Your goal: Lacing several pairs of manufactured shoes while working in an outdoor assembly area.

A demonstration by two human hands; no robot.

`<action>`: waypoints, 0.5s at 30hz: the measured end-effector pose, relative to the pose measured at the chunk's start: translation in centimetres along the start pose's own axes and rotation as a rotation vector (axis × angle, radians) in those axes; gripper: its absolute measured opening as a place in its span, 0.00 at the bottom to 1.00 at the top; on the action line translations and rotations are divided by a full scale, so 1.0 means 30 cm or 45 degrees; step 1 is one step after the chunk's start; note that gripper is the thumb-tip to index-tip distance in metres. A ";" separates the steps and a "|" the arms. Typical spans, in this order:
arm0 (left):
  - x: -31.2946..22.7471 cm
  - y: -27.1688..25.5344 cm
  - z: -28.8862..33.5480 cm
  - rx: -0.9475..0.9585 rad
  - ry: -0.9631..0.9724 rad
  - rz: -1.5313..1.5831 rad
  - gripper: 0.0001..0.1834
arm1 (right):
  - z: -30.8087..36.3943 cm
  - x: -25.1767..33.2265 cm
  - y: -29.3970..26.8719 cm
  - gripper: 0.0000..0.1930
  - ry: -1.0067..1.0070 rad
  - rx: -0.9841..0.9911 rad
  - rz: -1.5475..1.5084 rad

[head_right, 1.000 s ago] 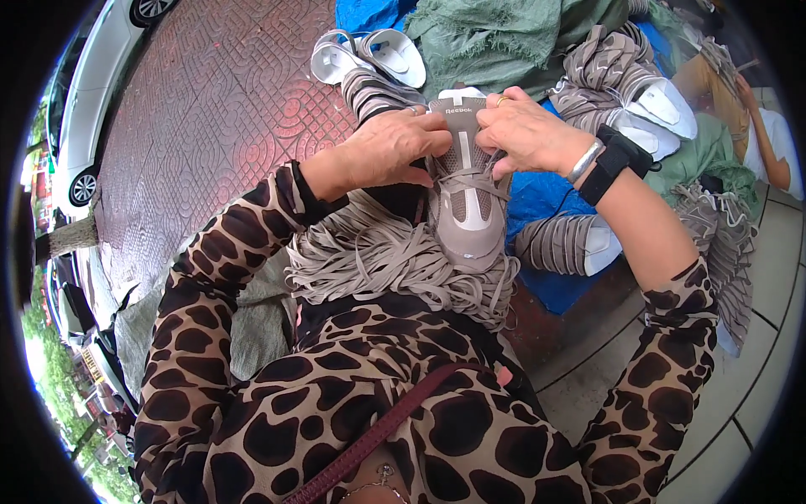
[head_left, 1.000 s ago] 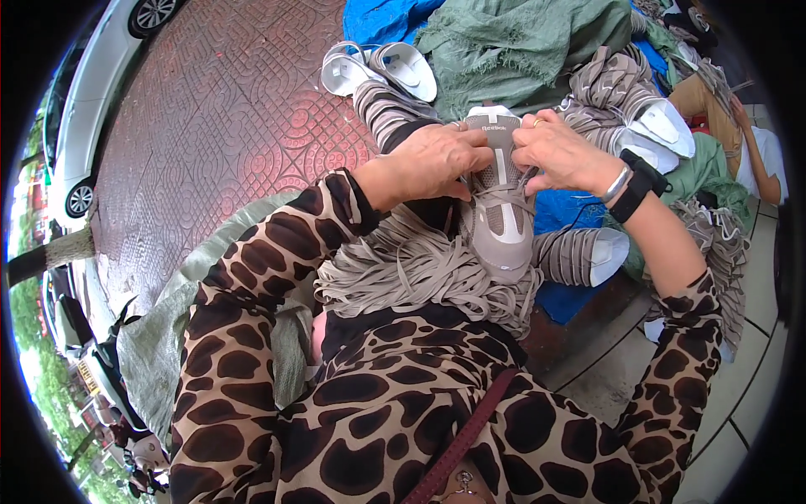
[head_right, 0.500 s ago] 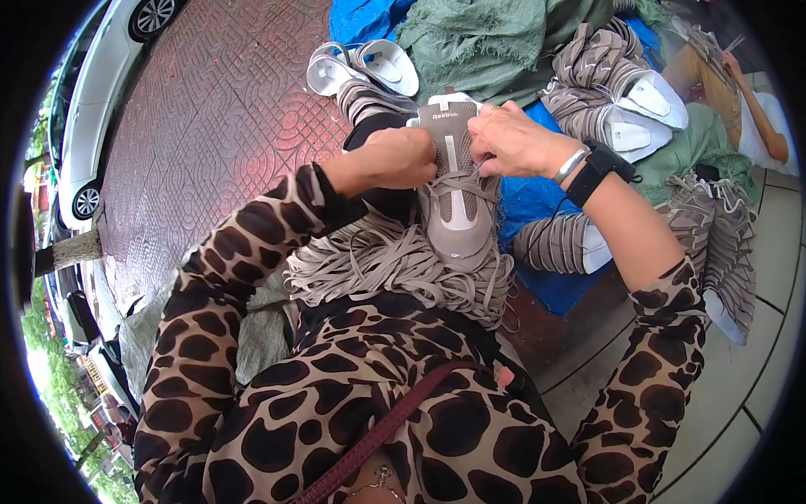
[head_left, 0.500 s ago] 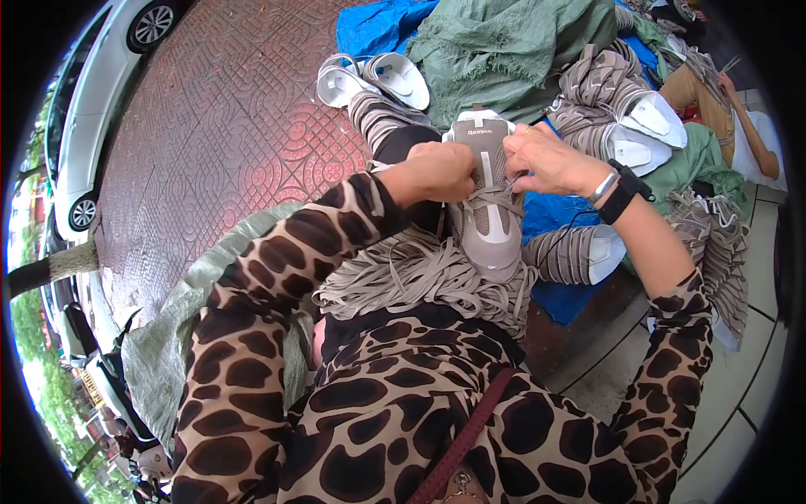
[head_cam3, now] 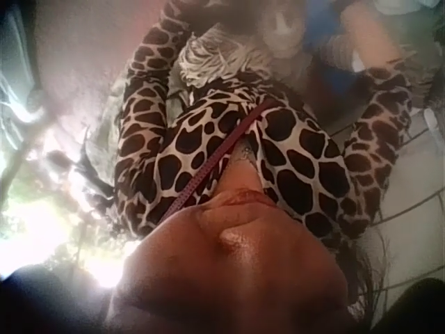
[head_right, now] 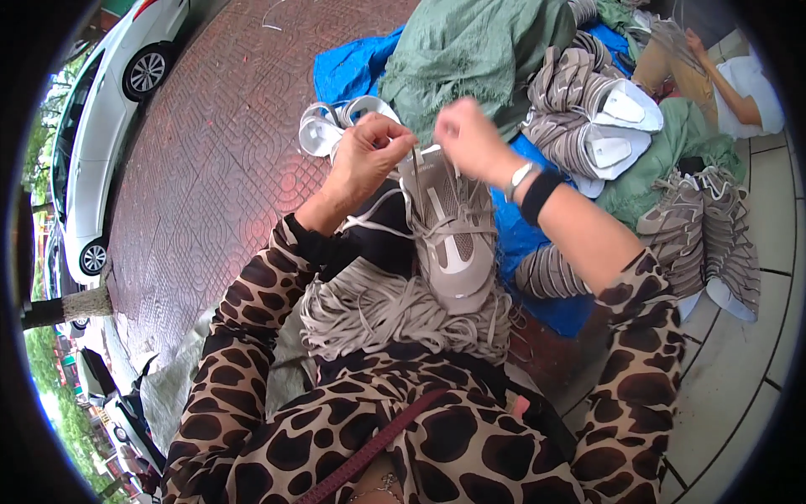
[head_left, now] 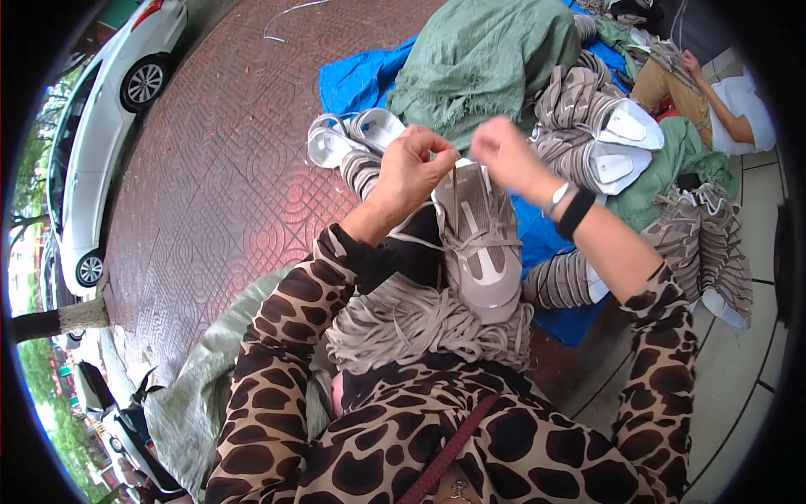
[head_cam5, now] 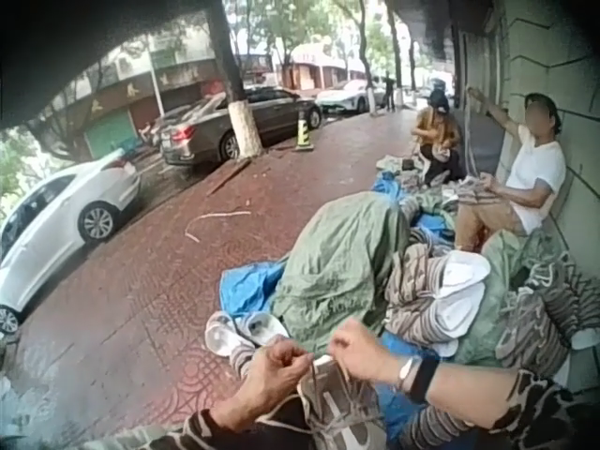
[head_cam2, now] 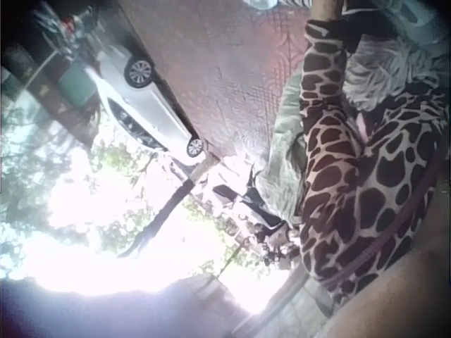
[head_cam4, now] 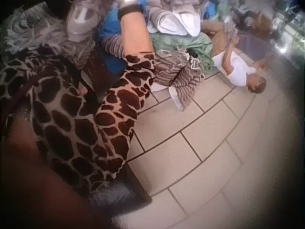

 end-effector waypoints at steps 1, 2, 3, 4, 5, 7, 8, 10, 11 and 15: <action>-0.004 -0.037 -0.027 -0.086 0.093 -0.005 0.10 | -0.067 -0.044 -0.038 0.07 0.382 -0.111 -0.446; -0.018 -0.068 -0.046 -0.170 0.191 -0.007 0.10 | -0.092 -0.079 -0.040 0.08 0.766 -0.224 -0.887; -0.021 -0.078 -0.068 -0.145 0.145 0.025 0.07 | -0.122 -0.068 -0.022 0.08 0.814 -0.126 -0.979; -0.019 -0.081 -0.090 -0.150 0.152 0.028 0.07 | -0.121 -0.063 0.018 0.08 0.896 -0.166 -1.091; -0.018 -0.086 -0.113 -0.172 0.162 0.034 0.06 | -0.108 -0.058 0.064 0.08 1.024 -0.121 -1.120; 0.002 -0.080 -0.141 -0.159 0.168 -0.038 0.06 | -0.100 -0.021 0.140 0.09 1.250 -0.047 -1.264; 0.018 -0.077 -0.149 -0.163 0.159 -0.036 0.06 | -0.109 -0.046 0.145 0.09 1.255 -0.038 -1.263; 0.047 -0.054 -0.157 -0.133 0.133 0.191 0.13 | -0.142 -0.074 0.125 0.09 1.147 -0.051 -1.179; 0.088 -0.025 -0.167 -0.035 0.012 0.367 0.22 | -0.168 -0.096 0.088 0.09 1.049 -0.137 -1.047; -0.073 0.084 -0.163 0.789 -0.111 1.028 0.19 | -0.474 -0.118 -0.118 0.07 0.422 -0.105 -0.939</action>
Point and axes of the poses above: each hand's wrist, its own z-axis away from the middle knuckle, its own y-axis out of the palm, x = y × z, the point moved 8 cm from there along -z, towards the middle knuckle, and after that the axes turned 15 degrees about -z, right-handed, at the moved point
